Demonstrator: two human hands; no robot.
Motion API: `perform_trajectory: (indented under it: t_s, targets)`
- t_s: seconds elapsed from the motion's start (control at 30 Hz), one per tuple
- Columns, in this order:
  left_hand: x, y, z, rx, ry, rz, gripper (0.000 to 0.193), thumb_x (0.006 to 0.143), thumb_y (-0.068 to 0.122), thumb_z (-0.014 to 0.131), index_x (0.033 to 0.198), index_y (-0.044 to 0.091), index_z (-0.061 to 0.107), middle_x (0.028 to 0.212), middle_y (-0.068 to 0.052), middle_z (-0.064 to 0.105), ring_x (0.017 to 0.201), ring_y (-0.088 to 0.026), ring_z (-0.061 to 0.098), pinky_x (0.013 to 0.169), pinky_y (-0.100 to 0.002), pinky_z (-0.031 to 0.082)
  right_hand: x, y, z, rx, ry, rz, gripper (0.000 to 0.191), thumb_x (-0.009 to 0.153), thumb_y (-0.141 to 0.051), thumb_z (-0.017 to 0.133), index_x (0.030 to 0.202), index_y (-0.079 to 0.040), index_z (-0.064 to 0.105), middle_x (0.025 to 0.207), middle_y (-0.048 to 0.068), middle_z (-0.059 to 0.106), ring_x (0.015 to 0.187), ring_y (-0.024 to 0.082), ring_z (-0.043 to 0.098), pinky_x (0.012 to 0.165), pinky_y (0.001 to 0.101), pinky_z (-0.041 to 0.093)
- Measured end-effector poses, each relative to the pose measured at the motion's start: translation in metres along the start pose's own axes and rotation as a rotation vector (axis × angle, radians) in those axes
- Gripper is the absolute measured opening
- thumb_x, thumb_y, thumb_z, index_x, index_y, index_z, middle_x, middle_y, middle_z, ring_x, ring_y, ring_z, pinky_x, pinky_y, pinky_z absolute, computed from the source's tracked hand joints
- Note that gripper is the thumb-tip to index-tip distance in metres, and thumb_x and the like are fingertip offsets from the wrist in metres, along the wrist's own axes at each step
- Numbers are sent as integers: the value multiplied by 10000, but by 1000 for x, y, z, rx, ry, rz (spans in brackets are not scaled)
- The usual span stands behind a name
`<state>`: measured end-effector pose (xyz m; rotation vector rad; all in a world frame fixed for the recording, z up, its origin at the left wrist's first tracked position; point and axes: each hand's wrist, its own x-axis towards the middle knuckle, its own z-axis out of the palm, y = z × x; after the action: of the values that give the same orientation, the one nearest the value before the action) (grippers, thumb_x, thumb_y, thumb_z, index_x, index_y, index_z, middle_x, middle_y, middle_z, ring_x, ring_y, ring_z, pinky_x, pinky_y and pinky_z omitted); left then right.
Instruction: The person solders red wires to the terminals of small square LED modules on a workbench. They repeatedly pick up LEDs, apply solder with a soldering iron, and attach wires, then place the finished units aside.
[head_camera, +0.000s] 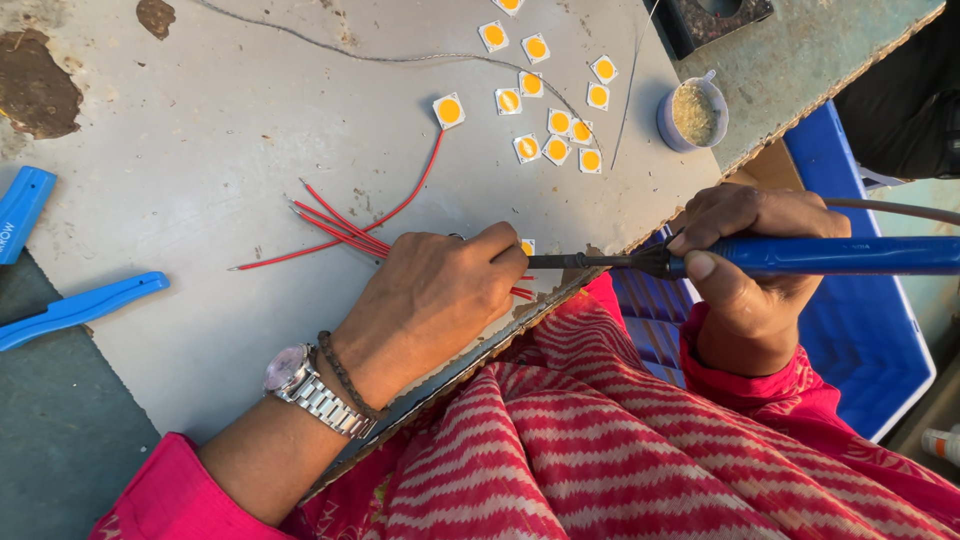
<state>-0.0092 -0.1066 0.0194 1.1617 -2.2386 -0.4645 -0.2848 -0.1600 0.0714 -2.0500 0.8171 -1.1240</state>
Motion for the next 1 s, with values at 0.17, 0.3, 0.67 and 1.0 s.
perform_trajectory:
  t_s: [0.17, 0.3, 0.67, 1.0]
  targets:
    - [1, 1, -1, 11, -5, -12, 99, 831, 122, 707, 880, 39, 686, 933, -65, 675, 663, -257, 715, 564, -402, 556, 2, -2, 0, -27, -16, -33, 180, 782, -133, 702, 827, 35, 655, 769, 117, 679, 628, 212, 671, 637, 280, 558]
    - [2, 2, -2, 8, -12, -19, 94, 834, 113, 704, 880, 34, 686, 933, -62, 680, 652, -259, 713, 557, -399, 556, -2, 5, -1, 67, 103, -33, 181, 759, -130, 716, 808, 27, 641, 721, 116, 665, 607, 198, 651, 589, 285, 547]
    - [-1, 0, 0, -8, -7, -17, 106, 821, 139, 723, 870, 64, 666, 926, -72, 668, 669, -286, 705, 571, -428, 548, -23, 28, -19, 183, 302, 36, 207, 901, -92, 762, 931, 90, 666, 819, 170, 677, 627, 191, 613, 582, 253, 475]
    - [-3, -3, 0, -107, 32, -20, 215, 795, 187, 772, 922, 63, 650, 1006, -48, 683, 693, -297, 702, 604, -434, 547, 46, 52, 33, 344, -40, -93, 423, 1067, -262, 681, 1338, 43, 568, 1087, 227, 706, 888, 283, 754, 786, 349, 644]
